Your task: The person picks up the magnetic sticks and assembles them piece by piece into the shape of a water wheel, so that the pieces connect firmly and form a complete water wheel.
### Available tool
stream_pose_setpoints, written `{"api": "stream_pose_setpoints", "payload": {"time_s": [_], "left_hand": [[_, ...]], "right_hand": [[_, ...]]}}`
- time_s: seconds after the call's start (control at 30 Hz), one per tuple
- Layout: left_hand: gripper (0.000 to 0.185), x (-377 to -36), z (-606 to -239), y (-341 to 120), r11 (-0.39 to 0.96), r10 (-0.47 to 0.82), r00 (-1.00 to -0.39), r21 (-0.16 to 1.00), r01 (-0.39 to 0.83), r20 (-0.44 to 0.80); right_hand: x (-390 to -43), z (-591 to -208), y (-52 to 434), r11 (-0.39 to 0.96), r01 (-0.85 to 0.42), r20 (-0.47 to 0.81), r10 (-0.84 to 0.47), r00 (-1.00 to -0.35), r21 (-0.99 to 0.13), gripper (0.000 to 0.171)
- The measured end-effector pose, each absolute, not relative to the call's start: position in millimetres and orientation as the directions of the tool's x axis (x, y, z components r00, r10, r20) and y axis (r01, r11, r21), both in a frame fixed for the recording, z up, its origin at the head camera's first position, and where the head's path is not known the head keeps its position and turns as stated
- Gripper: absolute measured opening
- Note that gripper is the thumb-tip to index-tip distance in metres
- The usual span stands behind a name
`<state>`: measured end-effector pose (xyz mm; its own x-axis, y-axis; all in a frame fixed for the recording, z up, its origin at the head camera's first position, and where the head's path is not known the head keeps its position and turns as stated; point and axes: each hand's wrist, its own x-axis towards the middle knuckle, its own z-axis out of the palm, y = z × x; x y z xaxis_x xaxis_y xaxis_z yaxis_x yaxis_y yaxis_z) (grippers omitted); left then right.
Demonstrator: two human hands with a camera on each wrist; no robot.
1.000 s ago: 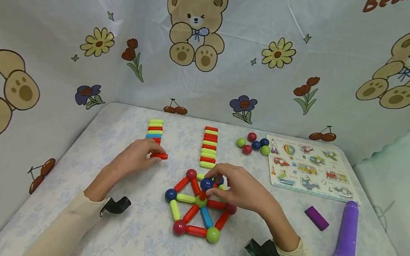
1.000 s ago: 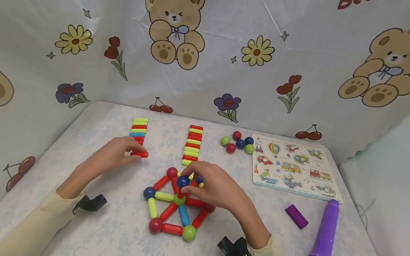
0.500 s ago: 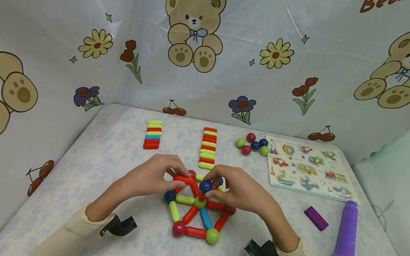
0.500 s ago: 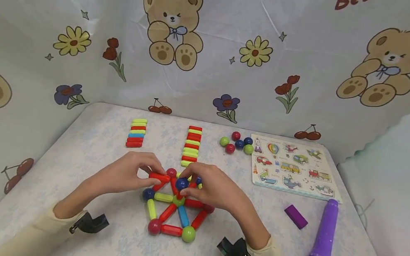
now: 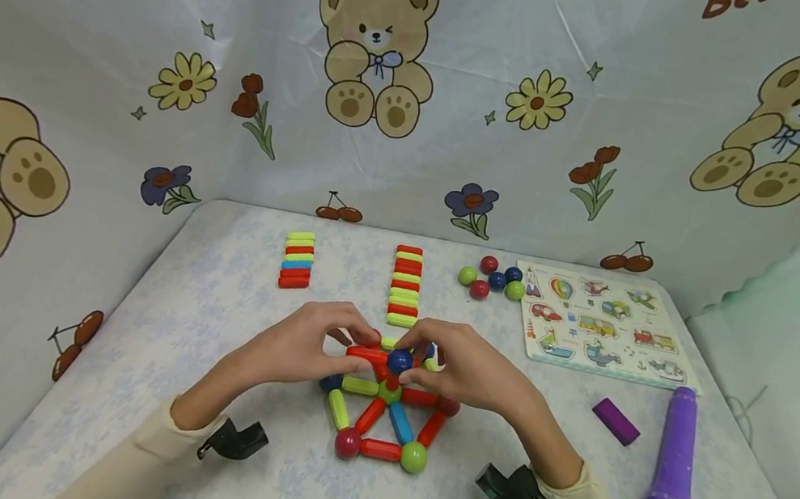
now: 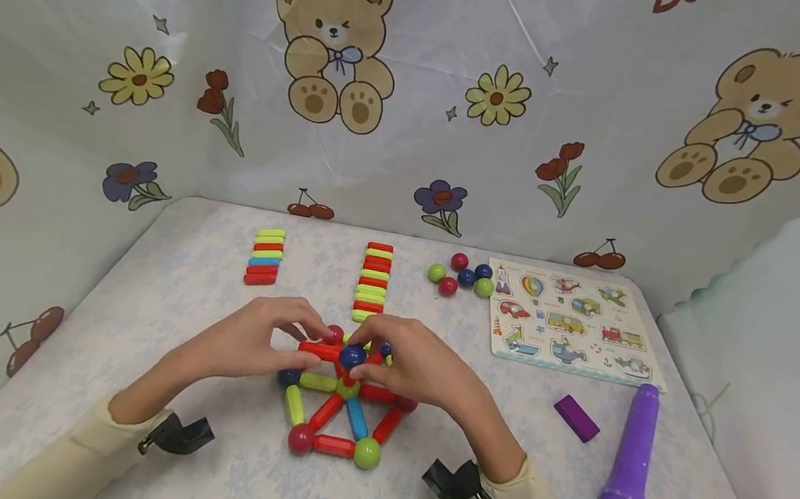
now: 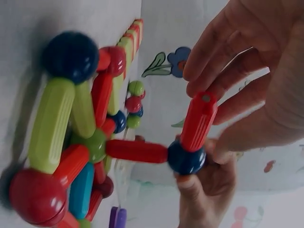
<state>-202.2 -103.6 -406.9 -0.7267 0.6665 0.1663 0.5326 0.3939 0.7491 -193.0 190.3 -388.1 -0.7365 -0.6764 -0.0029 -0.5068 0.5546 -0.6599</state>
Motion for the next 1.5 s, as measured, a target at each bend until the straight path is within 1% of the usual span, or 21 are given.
{"api": "stream_pose_setpoints", "payload": {"time_s": [0.07, 0.13, 0.23, 0.33, 0.43, 0.5, 0.73, 0.8, 0.93, 1.0, 1.07, 1.2, 1.27, 1.33, 1.5], "left_hand": [[0.033, -210, -406, -112, 0.430, 0.625, -0.764, 0.748, 0.506, 0.158], [0.032, -221, -408, -125, 0.499, 0.560, -0.814, 0.721, 0.482, 0.157], [0.029, -239, -417, -148, 0.640, 0.444, -0.885, 0.640, 0.424, 0.141], [0.028, -255, -433, -167, 0.758, 0.381, -0.918, 0.533, 0.377, 0.107], [0.029, -265, -449, -176, 0.822, 0.369, -0.928, 0.445, 0.355, 0.057], [0.030, -267, -456, -178, 0.843, 0.376, -0.925, 0.395, 0.365, 0.052], [0.031, -266, -463, -176, 0.877, 0.348, -0.929, 0.307, 0.370, 0.128], [0.027, -266, -464, -176, 0.888, 0.342, -0.931, 0.280, 0.365, 0.129], [0.017, -265, -463, -176, 0.905, 0.337, -0.937, 0.244, 0.349, 0.092], [0.014, -263, -461, -177, 0.905, 0.335, -0.940, 0.256, 0.341, 0.070], [0.014, -263, -458, -178, 0.888, 0.346, -0.937, 0.304, 0.346, 0.055], [0.017, -260, -445, -174, 0.779, 0.412, -0.911, 0.515, 0.357, 0.008], [0.017, -256, -437, -170, 0.700, 0.467, -0.884, 0.620, 0.354, -0.023], [0.018, -251, -430, -166, 0.630, 0.525, -0.849, 0.695, 0.347, -0.052], [0.019, -236, -419, -154, 0.495, 0.641, -0.762, 0.807, 0.323, -0.089]], "right_hand": [[-193, -388, 190, 0.558, -0.506, -0.004, -0.675, -0.738, -0.657, 0.036], [-194, -387, 189, 0.561, -0.503, -0.007, -0.672, -0.741, -0.657, 0.036], [-193, -387, 189, 0.563, -0.500, -0.011, -0.671, -0.741, -0.658, 0.036], [-192, -387, 188, 0.565, -0.488, -0.021, -0.667, -0.745, -0.665, 0.036], [-192, -386, 188, 0.568, -0.479, -0.028, -0.663, -0.748, -0.669, 0.037], [-192, -387, 188, 0.568, -0.480, -0.027, -0.664, -0.747, -0.669, 0.037], [-192, -387, 188, 0.571, -0.501, -0.029, -0.678, -0.734, -0.650, 0.037], [-192, -387, 188, 0.572, -0.506, -0.029, -0.681, -0.732, -0.645, 0.037], [-191, -387, 189, 0.571, -0.512, -0.032, -0.687, -0.726, -0.642, 0.039], [-190, -387, 189, 0.570, -0.511, -0.035, -0.689, -0.724, -0.643, 0.039], [-191, -387, 189, 0.568, -0.511, -0.036, -0.691, -0.722, -0.645, 0.040], [-191, -387, 189, 0.566, -0.519, -0.031, -0.694, -0.719, -0.641, 0.039], [-191, -387, 189, 0.566, -0.523, -0.029, -0.696, -0.718, -0.638, 0.039], [-191, -387, 189, 0.566, -0.523, -0.029, -0.696, -0.717, -0.637, 0.039], [-191, -386, 188, 0.569, -0.515, -0.038, -0.693, -0.720, -0.641, 0.041]]}}
